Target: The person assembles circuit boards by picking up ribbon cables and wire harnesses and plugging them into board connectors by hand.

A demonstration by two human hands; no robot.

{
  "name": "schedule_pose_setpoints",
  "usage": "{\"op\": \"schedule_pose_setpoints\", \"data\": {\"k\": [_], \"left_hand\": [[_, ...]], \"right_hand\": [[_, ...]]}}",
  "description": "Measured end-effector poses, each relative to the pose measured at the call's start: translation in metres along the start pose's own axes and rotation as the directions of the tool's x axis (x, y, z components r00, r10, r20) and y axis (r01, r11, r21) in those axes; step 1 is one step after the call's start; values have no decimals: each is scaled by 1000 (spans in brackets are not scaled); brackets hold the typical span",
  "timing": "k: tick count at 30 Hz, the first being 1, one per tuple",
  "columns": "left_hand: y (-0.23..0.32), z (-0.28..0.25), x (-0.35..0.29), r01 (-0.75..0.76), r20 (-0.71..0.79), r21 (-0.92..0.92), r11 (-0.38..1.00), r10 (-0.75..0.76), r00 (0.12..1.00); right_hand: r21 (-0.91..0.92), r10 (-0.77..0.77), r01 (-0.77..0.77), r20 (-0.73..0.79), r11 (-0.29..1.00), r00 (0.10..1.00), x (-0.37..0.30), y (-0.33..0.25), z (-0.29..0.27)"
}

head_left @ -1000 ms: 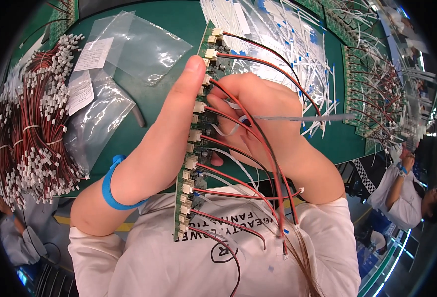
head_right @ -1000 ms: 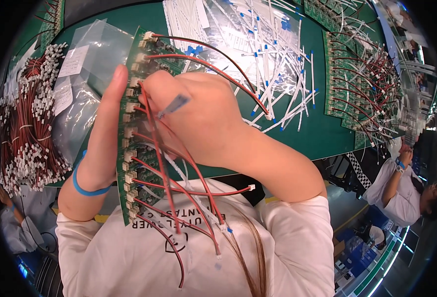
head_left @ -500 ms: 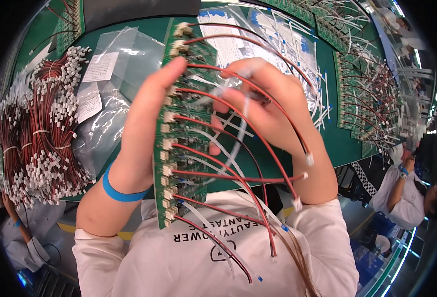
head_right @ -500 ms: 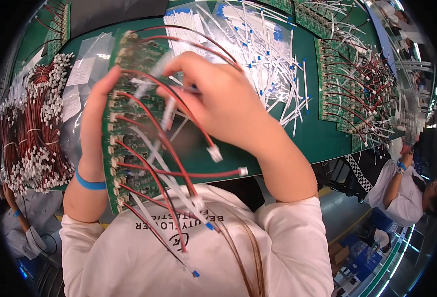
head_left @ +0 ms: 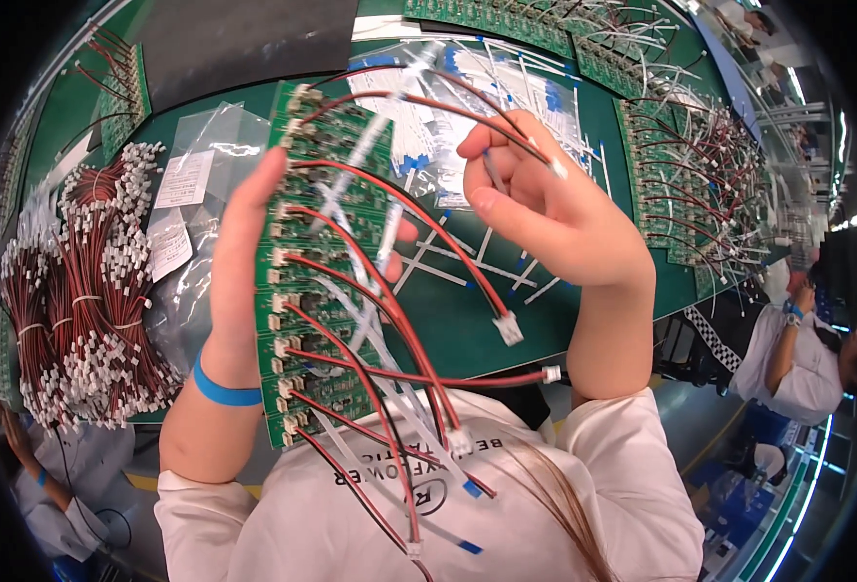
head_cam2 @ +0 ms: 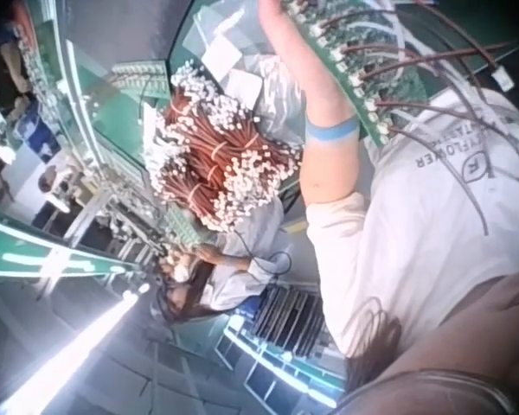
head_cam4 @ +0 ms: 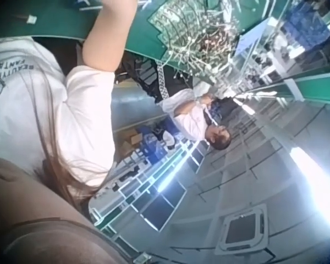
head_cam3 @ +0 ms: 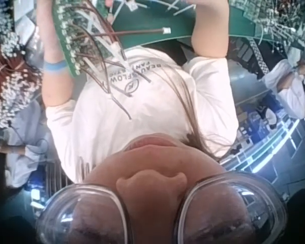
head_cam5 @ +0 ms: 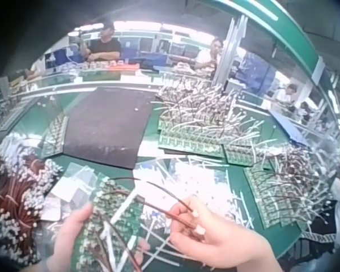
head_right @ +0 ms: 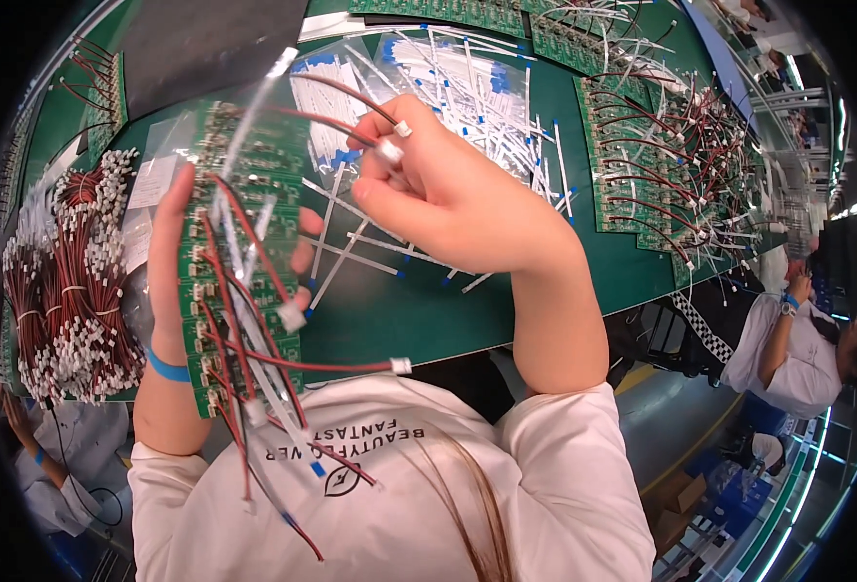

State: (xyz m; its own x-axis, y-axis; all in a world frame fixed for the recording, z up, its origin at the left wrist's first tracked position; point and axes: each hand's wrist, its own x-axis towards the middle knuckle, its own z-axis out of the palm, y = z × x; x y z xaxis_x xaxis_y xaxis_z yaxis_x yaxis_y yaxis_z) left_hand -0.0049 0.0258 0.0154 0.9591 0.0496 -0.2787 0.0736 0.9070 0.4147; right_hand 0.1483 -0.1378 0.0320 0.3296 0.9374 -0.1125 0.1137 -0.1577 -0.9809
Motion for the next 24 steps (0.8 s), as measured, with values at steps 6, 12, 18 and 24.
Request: {"op": "schedule_pose_setpoints", "data": {"k": [6,12,18,24], "left_hand": [[-2,-6,5,-1,-125,175,985,23,992],[-1,-1,1,-88,-124,-18,996,85,989],[-9,-5,3,-17,-76,212,977,34,997],[-14,6,0,35,-143,259,965,2,990]], "right_hand": [[-28,-155,153,-124,988,980,-1,3,16],[302,-30,93,-205,949,978,3,-3,21],[37,-204,230,-340,972,918,6,4,37],[-435,-417,276,-271,857,868,6,15,45]]}}
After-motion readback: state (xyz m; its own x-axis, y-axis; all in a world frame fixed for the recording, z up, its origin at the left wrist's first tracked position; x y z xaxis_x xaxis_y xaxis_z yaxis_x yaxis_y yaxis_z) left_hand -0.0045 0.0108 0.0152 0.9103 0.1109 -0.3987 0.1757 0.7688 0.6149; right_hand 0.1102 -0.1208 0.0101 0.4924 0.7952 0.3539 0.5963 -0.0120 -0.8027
